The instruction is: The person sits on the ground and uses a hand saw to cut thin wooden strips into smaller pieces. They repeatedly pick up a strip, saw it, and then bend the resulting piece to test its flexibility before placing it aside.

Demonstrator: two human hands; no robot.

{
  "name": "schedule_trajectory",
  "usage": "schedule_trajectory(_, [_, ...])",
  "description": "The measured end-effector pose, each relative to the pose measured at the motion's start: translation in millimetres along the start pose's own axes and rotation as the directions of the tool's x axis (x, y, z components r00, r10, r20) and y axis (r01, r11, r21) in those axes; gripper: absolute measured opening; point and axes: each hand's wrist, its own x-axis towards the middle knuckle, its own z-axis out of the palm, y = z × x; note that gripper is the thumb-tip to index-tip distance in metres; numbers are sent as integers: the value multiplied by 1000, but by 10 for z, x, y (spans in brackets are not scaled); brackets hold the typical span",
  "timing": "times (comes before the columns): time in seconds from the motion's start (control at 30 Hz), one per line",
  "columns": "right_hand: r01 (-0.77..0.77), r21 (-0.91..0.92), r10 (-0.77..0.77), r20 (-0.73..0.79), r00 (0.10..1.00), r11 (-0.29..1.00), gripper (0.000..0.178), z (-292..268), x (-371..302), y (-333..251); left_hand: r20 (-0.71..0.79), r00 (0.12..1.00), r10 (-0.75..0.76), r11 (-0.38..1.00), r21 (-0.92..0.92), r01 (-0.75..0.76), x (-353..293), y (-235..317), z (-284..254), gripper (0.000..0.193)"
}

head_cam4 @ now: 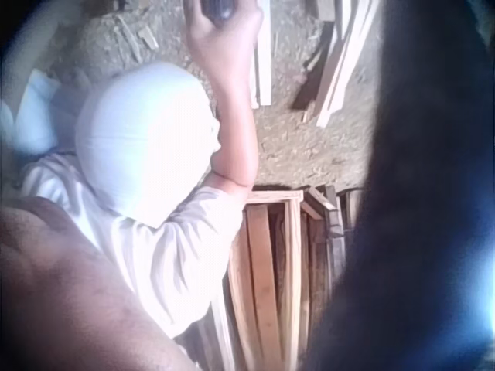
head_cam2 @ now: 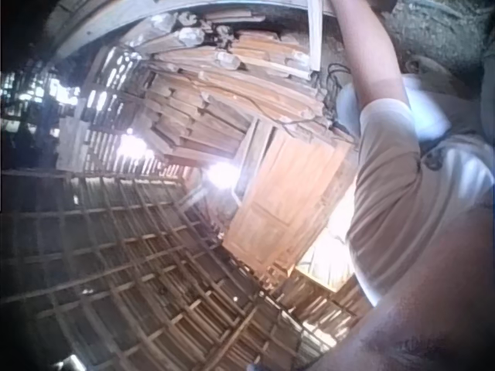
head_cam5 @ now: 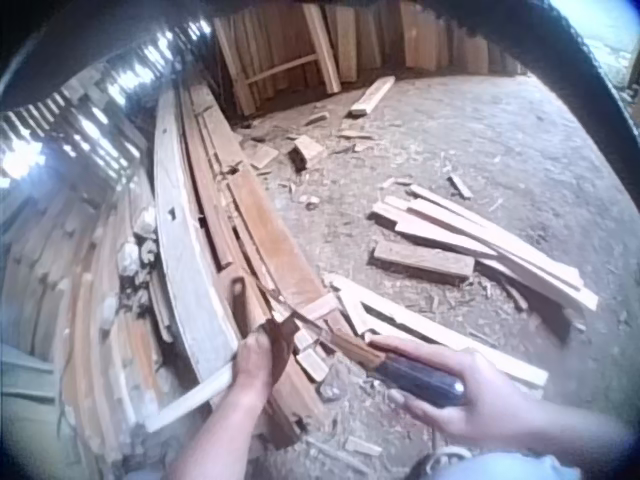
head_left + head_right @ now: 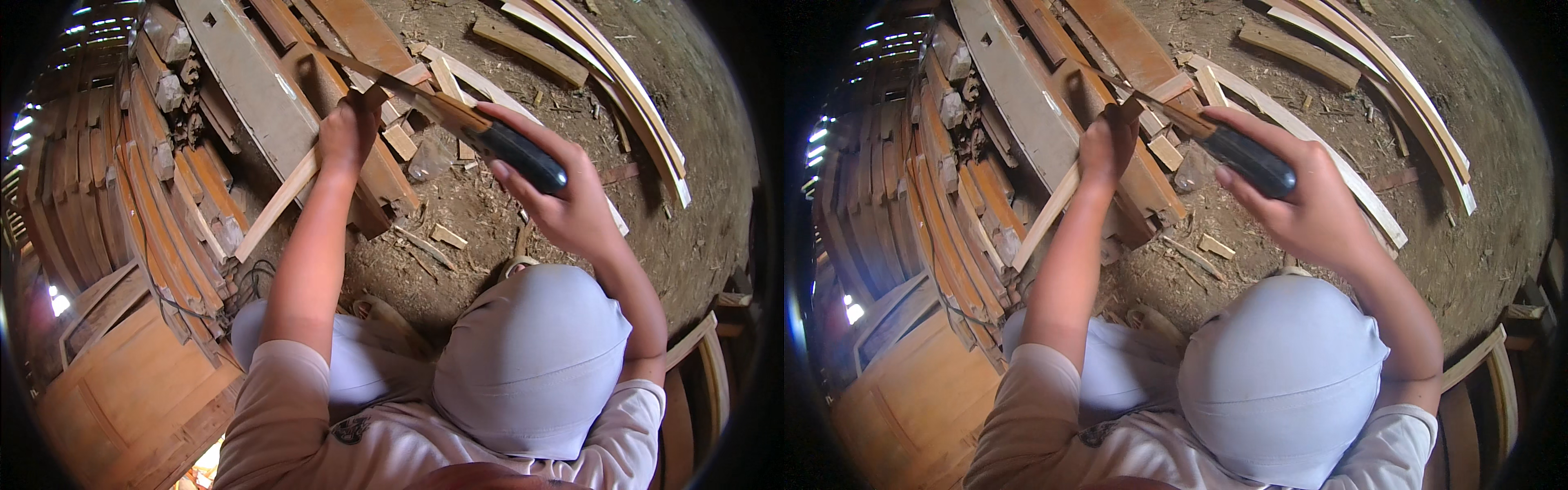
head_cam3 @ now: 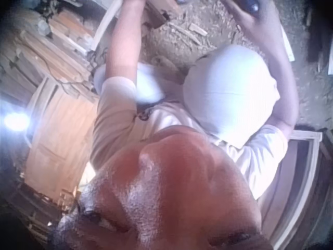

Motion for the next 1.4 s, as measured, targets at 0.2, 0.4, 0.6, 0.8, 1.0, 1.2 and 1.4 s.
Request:
schedule_trajectory(0.2, [186, -44, -188, -54, 981, 982, 56, 145, -70, 252, -9, 999, -45, 999, 0, 45, 14, 39, 9, 30])
schedule_trajectory(0.4, [94, -37, -95, -20, 995, 995, 57, 123, -60, 135, 7, 997, -81, 995, -56, 82, 102, 7, 86, 33])
schedule_trajectory(0.6, [-48, -66, 40, -119, 992, 997, 55, -396, -643, 70, 32, 994, -100, 994, 51, 98, 102, -56, 112, 40])
schedule_trajectory(0.8, [-39, 435, 221, -376, 900, 900, 58, -124, -1053, 731, 80, 989, -124, 988, 96, 117, 71, 88, -108, 34])
schedule_trajectory(1.0, [-58, 807, 536, -335, 775, 588, 49, 524, -864, 2178, 83, 993, 86, 995, -53, -81, -155, 152, -356, 30])
schedule_trajectory(1.2, [-125, -380, -166, -646, 745, 917, 40, 836, -974, 2800, 53, 959, 277, 959, -71, -273, -396, 146, -594, 48])
schedule_trajectory(1.4, [-137, 199, 178, -207, 962, 971, 33, 589, -406, 1435, -56, 881, 469, 879, -63, -472, -638, 473, -575, 70])
